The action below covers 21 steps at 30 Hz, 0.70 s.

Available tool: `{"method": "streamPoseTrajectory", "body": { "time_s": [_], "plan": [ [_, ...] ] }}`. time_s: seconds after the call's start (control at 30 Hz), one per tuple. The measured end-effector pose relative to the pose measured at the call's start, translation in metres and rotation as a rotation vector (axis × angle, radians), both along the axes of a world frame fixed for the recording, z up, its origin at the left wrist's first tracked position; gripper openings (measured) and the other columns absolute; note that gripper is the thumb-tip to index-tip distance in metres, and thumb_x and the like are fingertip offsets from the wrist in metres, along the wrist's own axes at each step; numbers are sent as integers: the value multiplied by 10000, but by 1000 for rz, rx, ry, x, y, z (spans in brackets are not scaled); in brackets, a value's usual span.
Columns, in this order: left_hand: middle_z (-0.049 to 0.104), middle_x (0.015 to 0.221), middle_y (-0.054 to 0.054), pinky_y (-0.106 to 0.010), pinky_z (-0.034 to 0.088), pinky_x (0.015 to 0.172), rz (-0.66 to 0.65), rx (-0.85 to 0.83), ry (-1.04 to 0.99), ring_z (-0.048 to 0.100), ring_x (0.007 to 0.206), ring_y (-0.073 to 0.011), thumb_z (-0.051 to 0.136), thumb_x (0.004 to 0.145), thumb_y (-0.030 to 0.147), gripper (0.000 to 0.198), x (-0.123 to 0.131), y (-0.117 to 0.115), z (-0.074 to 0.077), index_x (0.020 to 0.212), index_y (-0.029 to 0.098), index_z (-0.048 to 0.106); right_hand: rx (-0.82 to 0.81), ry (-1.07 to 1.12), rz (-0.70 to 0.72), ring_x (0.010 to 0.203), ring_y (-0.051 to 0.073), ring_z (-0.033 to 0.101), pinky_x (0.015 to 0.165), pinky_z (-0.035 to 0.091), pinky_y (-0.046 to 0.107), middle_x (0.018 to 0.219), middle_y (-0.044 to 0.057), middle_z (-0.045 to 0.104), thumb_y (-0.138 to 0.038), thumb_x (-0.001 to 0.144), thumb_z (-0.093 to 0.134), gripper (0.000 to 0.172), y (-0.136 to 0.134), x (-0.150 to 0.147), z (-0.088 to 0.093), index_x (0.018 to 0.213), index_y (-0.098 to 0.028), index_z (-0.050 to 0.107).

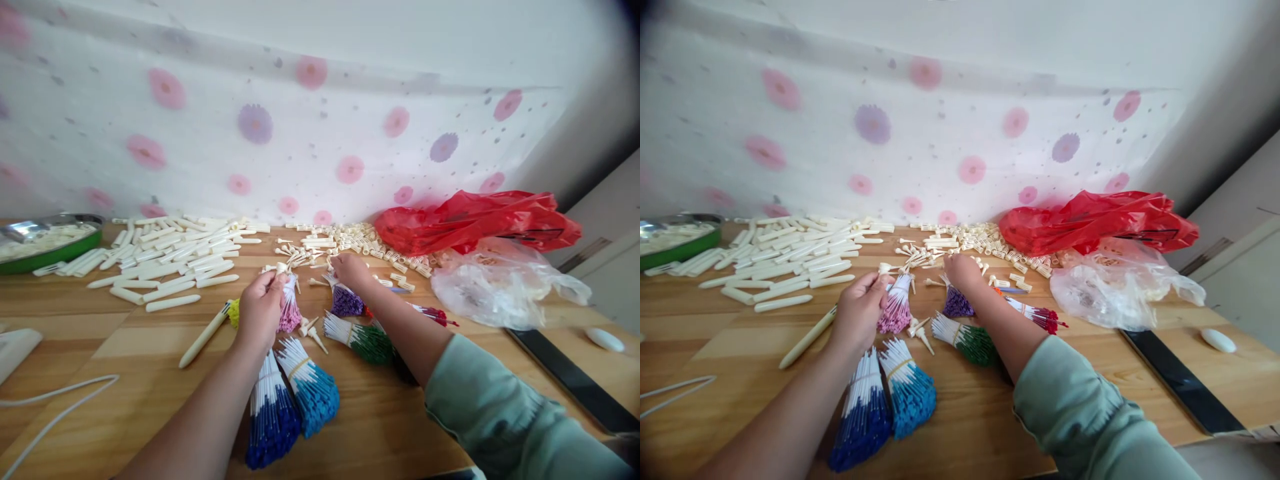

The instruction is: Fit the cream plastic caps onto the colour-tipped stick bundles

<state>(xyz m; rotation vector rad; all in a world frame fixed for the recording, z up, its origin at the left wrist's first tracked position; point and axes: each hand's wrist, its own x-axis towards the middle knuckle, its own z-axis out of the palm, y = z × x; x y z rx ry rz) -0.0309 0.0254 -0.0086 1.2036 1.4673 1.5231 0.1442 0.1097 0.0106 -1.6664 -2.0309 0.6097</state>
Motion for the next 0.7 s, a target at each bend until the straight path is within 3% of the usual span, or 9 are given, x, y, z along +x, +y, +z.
{"method": "streamPoseTrajectory", "body": {
  "time_s": [0.13, 0.27, 0.43, 0.5, 0.6, 0.7],
  "plan": [
    [363, 409, 80, -167, 202, 346, -108, -45, -158, 265, 337, -44, 542, 785, 440, 315, 5, -1, 0, 621, 173, 510, 89, -164, 222, 744, 173, 568, 663, 369, 258, 805, 95, 655, -210, 852, 446, 225, -30, -4, 0, 750, -136, 631],
    [368, 400, 79, -155, 165, 325, -203, -105, -309, 249, 311, -29, 549, 771, 484, 359, 8, -2, 0, 613, 166, 499, 113, -293, 503, 765, 187, 573, 703, 383, 264, 789, 61, 665, -223, 727, 600, 84, -71, -22, -14, 756, -165, 655],
    [424, 448, 69, -141, 145, 314, -271, -136, -384, 273, 303, -17, 577, 756, 468, 335, 7, -3, 0, 652, 154, 526, 304, -494, 557, 724, 221, 558, 659, 389, 301, 708, 86, 650, -201, 716, 562, 121, -85, -33, -27, 794, -147, 637],
    [456, 469, 61, -135, 146, 309, -275, -132, -388, 285, 305, -13, 595, 748, 453, 321, 7, -2, 0, 665, 149, 537, 277, -325, 517, 661, 179, 541, 613, 383, 269, 678, 50, 629, -168, 692, 562, 75, -84, -30, -24, 747, -160, 612],
    [519, 503, 35, -136, 187, 307, -280, -131, -383, 319, 314, -17, 604, 750, 440, 308, 10, -3, -2, 689, 141, 560, 180, 202, 373, 593, 115, 507, 559, 378, 218, 665, -2, 585, -182, 733, 549, 22, -81, -22, -17, 736, -172, 568],
    [587, 562, -7, -139, 197, 312, -348, -159, -362, 345, 329, -19, 599, 762, 441, 312, 15, -5, -6, 714, 132, 584, 149, 684, 160, 560, 99, 486, 530, 386, 208, 638, -28, 532, -288, 770, 575, 120, -77, -18, -16, 760, -178, 530]
  ]
}}
